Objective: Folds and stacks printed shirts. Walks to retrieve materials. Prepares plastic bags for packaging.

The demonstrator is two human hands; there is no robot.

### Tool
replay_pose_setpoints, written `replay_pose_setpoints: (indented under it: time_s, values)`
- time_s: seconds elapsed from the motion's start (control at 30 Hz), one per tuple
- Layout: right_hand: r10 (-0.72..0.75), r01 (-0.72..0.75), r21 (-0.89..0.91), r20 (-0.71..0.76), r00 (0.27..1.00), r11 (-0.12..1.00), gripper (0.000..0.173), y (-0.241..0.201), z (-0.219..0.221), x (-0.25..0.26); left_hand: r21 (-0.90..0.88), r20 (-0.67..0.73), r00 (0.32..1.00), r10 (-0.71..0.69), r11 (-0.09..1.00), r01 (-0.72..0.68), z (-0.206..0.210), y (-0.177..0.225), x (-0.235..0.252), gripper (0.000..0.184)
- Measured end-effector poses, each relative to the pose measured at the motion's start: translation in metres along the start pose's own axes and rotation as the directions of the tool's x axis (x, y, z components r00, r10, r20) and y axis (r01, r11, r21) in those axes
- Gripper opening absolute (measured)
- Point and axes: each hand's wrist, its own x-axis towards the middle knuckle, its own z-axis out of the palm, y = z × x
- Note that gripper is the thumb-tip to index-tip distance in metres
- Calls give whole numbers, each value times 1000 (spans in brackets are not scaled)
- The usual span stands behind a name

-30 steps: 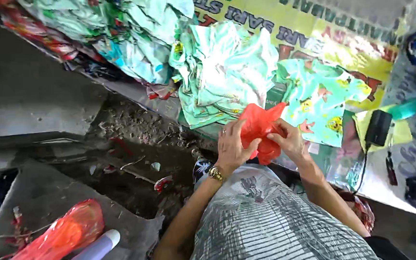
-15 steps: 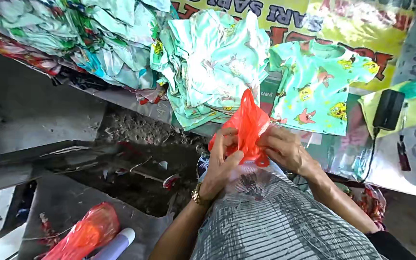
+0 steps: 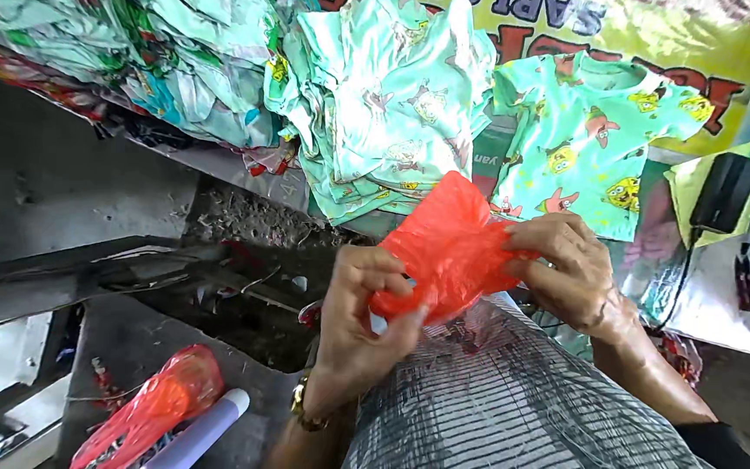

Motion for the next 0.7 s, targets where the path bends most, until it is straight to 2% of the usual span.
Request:
replay_pose_setpoints:
  time_s: [0.07, 0.1, 0.13, 0.2, 0.27, 0.37, 0.4, 0.43, 0.5, 0.57, 0.7]
  values:
    - [0, 0, 10, -43, 999, 1000, 12, 0, 0, 5, 265, 142, 989, -47, 964, 8, -5, 12, -2, 27]
    - [1, 0, 8, -70, 998, 1000, 10, 0, 0, 10, 322, 186, 982, -40, 947, -22, -7, 17, -3, 20]
    - [-2, 4, 12, -104, 995, 1000, 9, 0, 0, 14, 296, 234, 972, -7, 953, -64, -8, 22, -4, 18]
    - [-11, 12, 10, -135, 991, 1000, 8, 3, 0, 24, 57, 323, 938, 129, 986, -155, -12, 30, -7, 21]
    - [9, -5, 35, -131, 991, 999, 12, 4, -2, 33, -61, 311, 921, 236, 972, -228, -12, 37, -11, 17]
    - [129, -129, -5, 21, 991, 992, 45, 3, -8, 39, -30, 310, 912, 270, 961, -274, -13, 39, -18, 38]
    - [178, -173, -53, 94, 980, 983, 49, 4, -9, 38, -28, 318, 906, 280, 958, -286, -13, 37, -20, 41]
    - [216, -203, -94, 156, 964, 975, 45, 7, -8, 36, -38, 333, 901, 277, 959, -281, -14, 37, -21, 43]
    - [264, -247, -104, 214, 941, 964, 21, 14, -5, 30, -41, 375, 893, 249, 967, -252, -17, 38, -25, 45]
    - [314, -319, -8, 201, 928, 948, 10, 15, -6, 29, -17, 383, 894, 234, 969, -246, -19, 37, -29, 44]
    - [374, -424, 345, 203, 905, 837, 17, 13, -17, 33, 26, 355, 900, 252, 960, -279, -18, 34, -33, 47]
